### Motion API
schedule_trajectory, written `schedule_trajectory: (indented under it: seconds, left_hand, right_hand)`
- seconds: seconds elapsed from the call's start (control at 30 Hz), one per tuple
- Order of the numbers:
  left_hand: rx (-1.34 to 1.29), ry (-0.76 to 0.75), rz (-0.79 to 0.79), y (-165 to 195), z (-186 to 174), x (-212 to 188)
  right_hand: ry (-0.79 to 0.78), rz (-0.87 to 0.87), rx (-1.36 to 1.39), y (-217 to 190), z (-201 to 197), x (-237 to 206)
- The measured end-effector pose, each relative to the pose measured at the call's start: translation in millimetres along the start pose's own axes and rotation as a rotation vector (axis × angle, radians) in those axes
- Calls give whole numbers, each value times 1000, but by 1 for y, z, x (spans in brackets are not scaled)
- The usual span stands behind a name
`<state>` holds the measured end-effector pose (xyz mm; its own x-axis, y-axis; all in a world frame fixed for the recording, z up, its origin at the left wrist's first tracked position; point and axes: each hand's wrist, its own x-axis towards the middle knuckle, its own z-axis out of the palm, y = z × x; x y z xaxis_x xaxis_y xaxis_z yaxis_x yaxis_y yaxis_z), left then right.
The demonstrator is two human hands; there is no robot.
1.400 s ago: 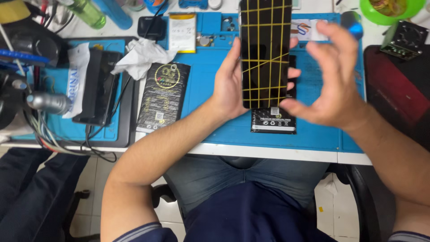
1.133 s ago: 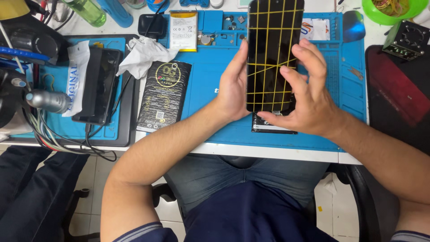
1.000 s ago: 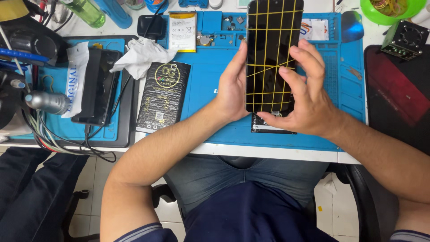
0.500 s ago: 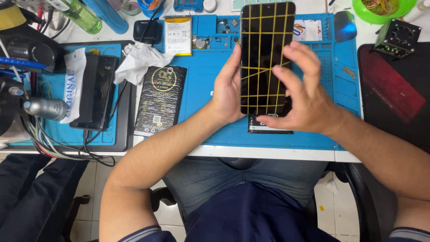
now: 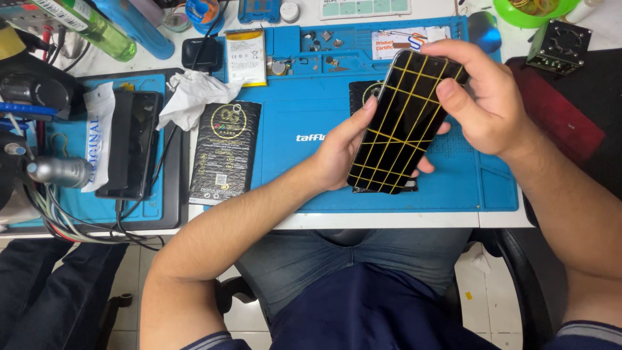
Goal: The person holds a smartphone whose screen shows a yellow grid test pattern, taps and swipes the screen to test it, then peels the grid tape off the display. They set the phone on the mat, pick up a glue tube, and squeeze adhesive along the edges of the screen assembly.
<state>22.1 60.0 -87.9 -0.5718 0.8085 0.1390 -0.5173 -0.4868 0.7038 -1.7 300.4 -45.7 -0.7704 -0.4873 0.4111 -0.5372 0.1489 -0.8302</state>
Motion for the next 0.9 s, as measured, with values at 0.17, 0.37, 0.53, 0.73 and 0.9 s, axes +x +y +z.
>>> schedule_trajectory:
  seconds: [0.17,0.37,0.53,0.73,0.9]
  left_hand:
    - [1,-8,2,-4,0,4]
    - [3,-9,10,-5,-2,5]
    - [23,48,27,-6,-4,6]
    - [-85,89,239,4,-13,1]
    - [-128,221,290,7,-19,-8]
  right_hand:
    - [3,-44,14,10,-3,-7]
    - [5,-26,48,9,-2,-4]
    - [72,6,53,7,2,-1]
    - [59,-267,-379,-1,22,-1]
    - [-36,-449,-460,6,59,-2]
